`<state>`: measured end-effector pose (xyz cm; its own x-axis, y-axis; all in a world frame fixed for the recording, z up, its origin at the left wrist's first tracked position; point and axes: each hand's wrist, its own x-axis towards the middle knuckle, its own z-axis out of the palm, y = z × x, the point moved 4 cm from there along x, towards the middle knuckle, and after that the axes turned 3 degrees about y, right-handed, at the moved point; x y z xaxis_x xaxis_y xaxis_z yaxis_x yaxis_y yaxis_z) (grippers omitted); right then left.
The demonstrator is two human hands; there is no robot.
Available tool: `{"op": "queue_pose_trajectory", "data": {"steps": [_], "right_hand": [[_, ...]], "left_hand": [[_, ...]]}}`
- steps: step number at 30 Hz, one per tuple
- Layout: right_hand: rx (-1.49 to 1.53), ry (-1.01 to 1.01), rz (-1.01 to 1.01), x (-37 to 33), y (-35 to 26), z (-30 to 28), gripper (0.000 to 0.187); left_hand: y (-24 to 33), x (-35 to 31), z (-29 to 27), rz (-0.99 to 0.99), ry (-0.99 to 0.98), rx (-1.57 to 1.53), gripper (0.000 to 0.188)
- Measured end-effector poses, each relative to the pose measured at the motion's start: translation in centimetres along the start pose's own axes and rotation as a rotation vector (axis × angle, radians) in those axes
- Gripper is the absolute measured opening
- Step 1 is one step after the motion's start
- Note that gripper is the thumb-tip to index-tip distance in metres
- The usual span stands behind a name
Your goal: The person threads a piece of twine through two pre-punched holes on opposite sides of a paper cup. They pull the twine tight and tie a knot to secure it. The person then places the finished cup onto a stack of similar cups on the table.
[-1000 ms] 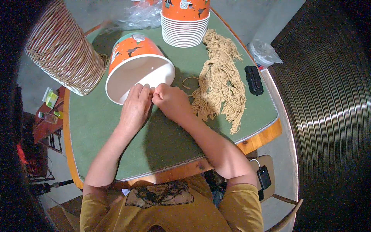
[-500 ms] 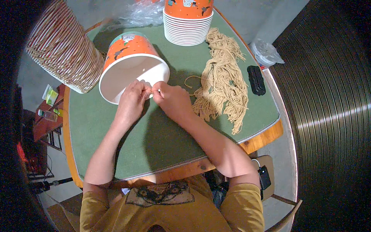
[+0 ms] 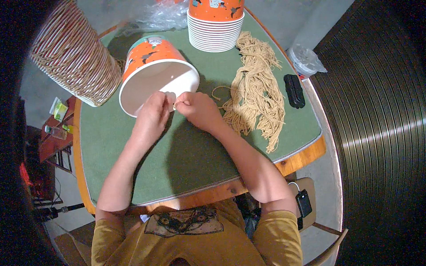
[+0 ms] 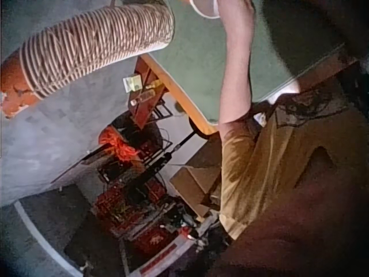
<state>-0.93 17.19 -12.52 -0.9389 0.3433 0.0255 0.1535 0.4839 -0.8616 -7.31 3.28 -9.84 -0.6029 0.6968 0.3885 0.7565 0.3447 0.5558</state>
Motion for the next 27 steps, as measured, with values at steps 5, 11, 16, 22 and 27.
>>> {"op": "queue_pose_trajectory", "data": {"steps": [5,11,16,22,27], "right_hand": [[0.094,-0.008,-0.054,0.3,0.2,0.2,0.028],[0.063,-0.014,0.003,0.2,0.0,0.2,0.026],[0.063,-0.011,0.002,0.2,0.1,0.2,0.026],[0.083,-0.009,-0.001,0.2,0.1,0.2,0.026],[0.078,0.001,0.009,0.2,0.2,0.2,0.026]], "left_hand": [[1.4,-1.6,-0.2,0.172,0.093,0.132,0.018],[1.2,-1.4,0.1,0.151,0.122,0.149,0.017],[1.1,-1.2,0.3,0.111,0.181,0.124,0.014],[0.9,-1.1,0.6,0.109,0.24,0.121,0.011],[0.9,-1.1,0.9,0.103,0.258,0.151,0.01]]}}
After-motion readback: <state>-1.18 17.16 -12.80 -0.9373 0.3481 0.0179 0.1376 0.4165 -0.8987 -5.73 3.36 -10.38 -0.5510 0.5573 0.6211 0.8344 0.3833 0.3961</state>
